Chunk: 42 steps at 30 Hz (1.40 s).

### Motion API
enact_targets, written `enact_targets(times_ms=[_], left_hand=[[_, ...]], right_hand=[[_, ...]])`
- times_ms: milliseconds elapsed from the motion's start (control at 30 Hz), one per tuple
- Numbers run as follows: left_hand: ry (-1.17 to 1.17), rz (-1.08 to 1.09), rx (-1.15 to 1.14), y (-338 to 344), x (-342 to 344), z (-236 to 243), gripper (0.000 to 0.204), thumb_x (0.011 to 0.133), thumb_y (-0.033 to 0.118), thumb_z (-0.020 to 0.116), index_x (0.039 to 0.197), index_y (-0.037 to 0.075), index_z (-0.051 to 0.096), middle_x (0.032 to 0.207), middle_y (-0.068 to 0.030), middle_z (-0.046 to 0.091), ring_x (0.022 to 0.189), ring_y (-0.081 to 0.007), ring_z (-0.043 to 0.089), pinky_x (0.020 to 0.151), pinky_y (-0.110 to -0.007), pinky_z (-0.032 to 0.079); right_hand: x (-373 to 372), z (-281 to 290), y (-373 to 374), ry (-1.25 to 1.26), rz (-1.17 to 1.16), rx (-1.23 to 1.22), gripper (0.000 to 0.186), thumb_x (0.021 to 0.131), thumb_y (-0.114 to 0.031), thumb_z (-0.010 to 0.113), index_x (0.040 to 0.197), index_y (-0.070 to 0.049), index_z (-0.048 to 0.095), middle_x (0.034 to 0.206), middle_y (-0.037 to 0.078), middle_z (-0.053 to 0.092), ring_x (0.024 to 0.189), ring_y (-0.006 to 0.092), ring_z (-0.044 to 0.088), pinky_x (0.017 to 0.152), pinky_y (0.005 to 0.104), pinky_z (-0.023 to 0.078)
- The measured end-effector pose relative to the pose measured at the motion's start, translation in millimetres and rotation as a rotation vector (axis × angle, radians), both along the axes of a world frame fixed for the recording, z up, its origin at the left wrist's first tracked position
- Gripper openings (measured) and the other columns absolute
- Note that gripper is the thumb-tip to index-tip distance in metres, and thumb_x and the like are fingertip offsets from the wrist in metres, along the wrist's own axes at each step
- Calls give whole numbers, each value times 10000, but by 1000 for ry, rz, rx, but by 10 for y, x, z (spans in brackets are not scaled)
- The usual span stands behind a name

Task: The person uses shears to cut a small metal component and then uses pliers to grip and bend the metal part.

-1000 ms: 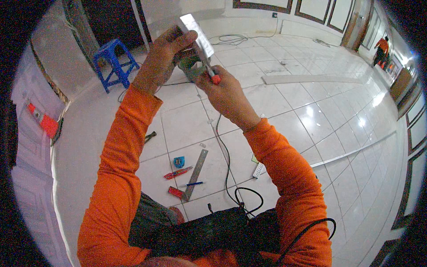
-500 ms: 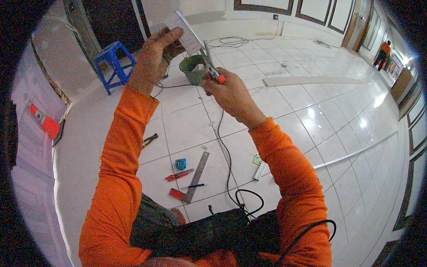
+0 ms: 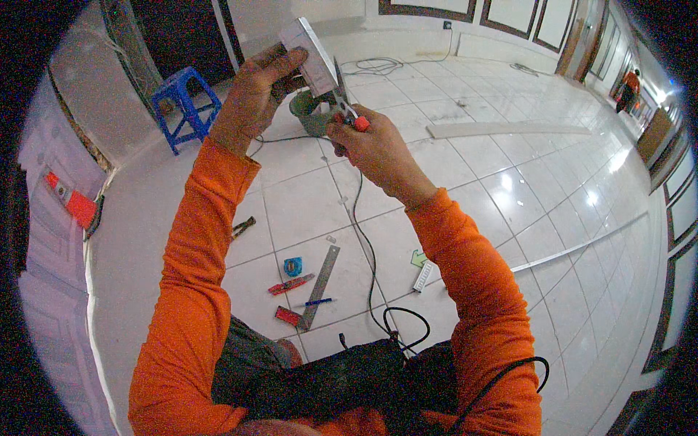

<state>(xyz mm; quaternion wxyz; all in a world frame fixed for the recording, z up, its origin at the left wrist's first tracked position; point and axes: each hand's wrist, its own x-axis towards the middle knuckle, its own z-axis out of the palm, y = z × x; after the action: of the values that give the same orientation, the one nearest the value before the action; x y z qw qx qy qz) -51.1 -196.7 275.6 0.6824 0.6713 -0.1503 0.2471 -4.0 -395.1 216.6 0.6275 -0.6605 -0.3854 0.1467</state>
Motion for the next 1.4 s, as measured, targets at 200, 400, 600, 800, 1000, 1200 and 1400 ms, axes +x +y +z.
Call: enact_targets(times_ms=[200,400,600,800,1000,1200,1400], left_hand=[[-21,32,62,-12,-29,12,345,976,268,659,1198,5,635,1121,-113,692,1035,-211,693,953,-358,566],[-50,37,77,-42,-42,20,336,973,262,663,1185,3,639,1127,-115,688,1045,-219,687,957,-374,561],[-46,35,66,-31,-24,15,346,965,242,672,1200,-9,631,1122,-111,686,1052,-217,682,959,-379,562],[-37,27,51,-16,-7,-16,352,962,222,675,1237,8,623,1141,-85,685,1048,-192,676,936,-356,561],[-52,45,81,-31,-12,-15,346,962,229,677,1209,-10,633,1123,-113,692,1038,-203,693,942,-366,583],[-20,75,152,-47,-83,57,327,971,219,664,1200,-14,643,1119,-116,701,1023,-203,699,939,-362,586],[-21,57,145,-54,-58,49,320,980,225,653,1200,-7,650,1132,-115,700,1026,-196,700,918,-347,599]], right_hand=[[-3,-19,-1,40,10,12,187,981,-207,601,917,-31,613,734,25,582,656,123,580,569,257,455],[9,-58,31,111,22,38,219,984,-247,609,884,-53,598,684,14,558,589,110,539,505,263,420],[-12,-65,20,142,16,35,244,990,-267,610,844,-74,581,612,-2,528,503,75,465,434,261,341],[-42,-62,20,174,22,50,259,986,-274,618,824,-78,570,604,-3,525,480,73,463,411,264,329],[-50,-61,24,211,24,22,256,977,-270,629,826,-72,572,613,-5,522,505,90,492,430,261,361],[-45,-71,39,160,81,87,239,961,-257,650,835,-68,575,633,7,520,545,134,549,471,268,404],[-43,-78,29,237,74,53,250,955,-274,660,834,-73,571,631,5,509,543,137,548,457,273,413]])
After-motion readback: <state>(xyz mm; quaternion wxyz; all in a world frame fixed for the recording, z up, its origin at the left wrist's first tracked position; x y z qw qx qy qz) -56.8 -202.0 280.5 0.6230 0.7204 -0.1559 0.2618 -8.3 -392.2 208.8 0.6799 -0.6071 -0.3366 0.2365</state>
